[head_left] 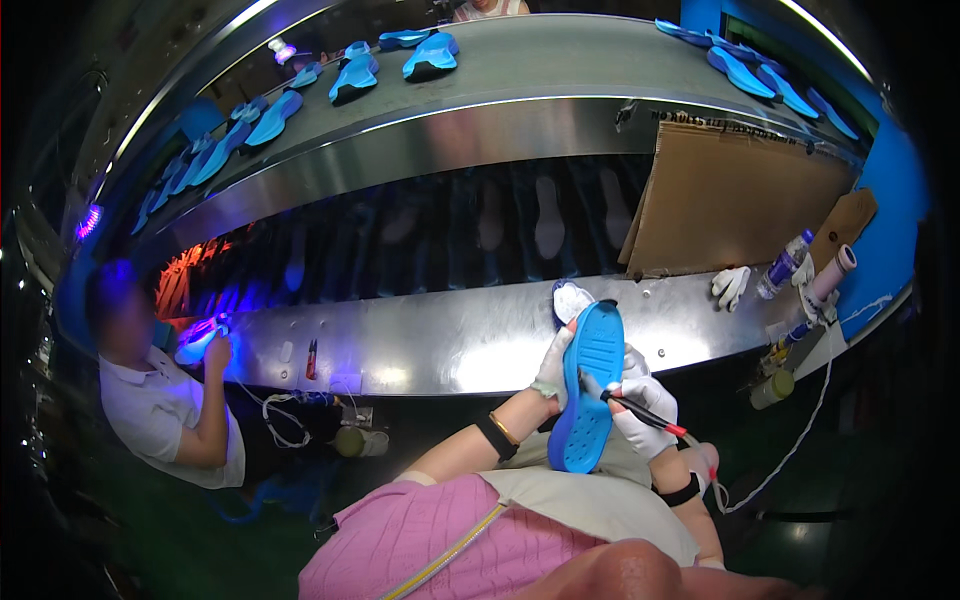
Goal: Apply adhesive or primer to the inner surface of blue shoe soles using a brush.
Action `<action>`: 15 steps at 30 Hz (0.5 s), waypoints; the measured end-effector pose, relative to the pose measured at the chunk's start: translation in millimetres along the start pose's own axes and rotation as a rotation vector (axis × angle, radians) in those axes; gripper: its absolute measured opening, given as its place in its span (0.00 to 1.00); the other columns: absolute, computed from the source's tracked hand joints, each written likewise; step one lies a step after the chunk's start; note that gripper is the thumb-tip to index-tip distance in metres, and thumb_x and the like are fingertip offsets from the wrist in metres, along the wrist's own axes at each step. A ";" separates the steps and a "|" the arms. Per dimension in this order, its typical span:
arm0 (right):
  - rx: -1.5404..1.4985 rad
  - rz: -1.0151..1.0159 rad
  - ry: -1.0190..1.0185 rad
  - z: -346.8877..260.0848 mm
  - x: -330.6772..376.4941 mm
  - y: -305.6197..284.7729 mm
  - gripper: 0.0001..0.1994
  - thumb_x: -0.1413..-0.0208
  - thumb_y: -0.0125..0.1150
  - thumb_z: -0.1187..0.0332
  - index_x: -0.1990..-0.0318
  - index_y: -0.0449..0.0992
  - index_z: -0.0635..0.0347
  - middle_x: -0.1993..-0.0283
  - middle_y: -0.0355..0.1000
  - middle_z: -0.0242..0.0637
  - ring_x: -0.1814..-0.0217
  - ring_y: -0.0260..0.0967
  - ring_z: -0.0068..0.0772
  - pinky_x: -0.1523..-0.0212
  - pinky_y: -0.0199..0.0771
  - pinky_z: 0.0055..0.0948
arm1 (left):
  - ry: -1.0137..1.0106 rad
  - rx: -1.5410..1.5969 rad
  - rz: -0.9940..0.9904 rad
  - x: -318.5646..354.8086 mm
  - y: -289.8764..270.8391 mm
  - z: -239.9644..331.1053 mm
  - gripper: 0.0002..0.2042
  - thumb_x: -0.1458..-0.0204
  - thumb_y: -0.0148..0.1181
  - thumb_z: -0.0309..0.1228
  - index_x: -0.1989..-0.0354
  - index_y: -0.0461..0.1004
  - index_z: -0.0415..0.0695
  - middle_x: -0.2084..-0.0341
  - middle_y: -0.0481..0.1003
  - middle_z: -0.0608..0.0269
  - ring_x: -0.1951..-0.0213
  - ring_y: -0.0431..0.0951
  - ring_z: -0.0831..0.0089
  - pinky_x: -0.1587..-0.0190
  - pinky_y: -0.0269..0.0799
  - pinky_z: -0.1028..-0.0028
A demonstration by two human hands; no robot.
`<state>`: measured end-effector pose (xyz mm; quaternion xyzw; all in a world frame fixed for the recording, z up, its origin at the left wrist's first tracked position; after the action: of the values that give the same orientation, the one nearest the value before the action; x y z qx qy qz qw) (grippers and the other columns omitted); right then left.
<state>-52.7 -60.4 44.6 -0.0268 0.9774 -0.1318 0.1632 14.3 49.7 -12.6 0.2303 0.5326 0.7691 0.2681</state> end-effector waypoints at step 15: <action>-0.389 0.225 0.333 44.3 27.0 -30.3 0.04 0.51 0.59 0.79 0.67 0.72 0.61 0.67 0.73 0.32 0.66 0.68 0.17 0.63 0.70 0.19 | 0.010 -0.190 -0.054 16.5 -12.7 -47.0 0.40 0.54 0.41 0.66 0.42 0.57 0.46 0.52 0.68 0.59 0.51 0.69 0.66 0.47 0.66 0.65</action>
<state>-63.5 -103.2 3.9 0.0729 0.9945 0.0746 0.0056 -26.0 31.5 -38.8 0.1853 0.4645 0.8098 0.3068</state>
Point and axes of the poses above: each hand's wrist, its own x-axis away from the middle knuckle, its own y-axis out of the palm, z = x × y, the point moved 6 cm from there along -x, towards the middle knuckle
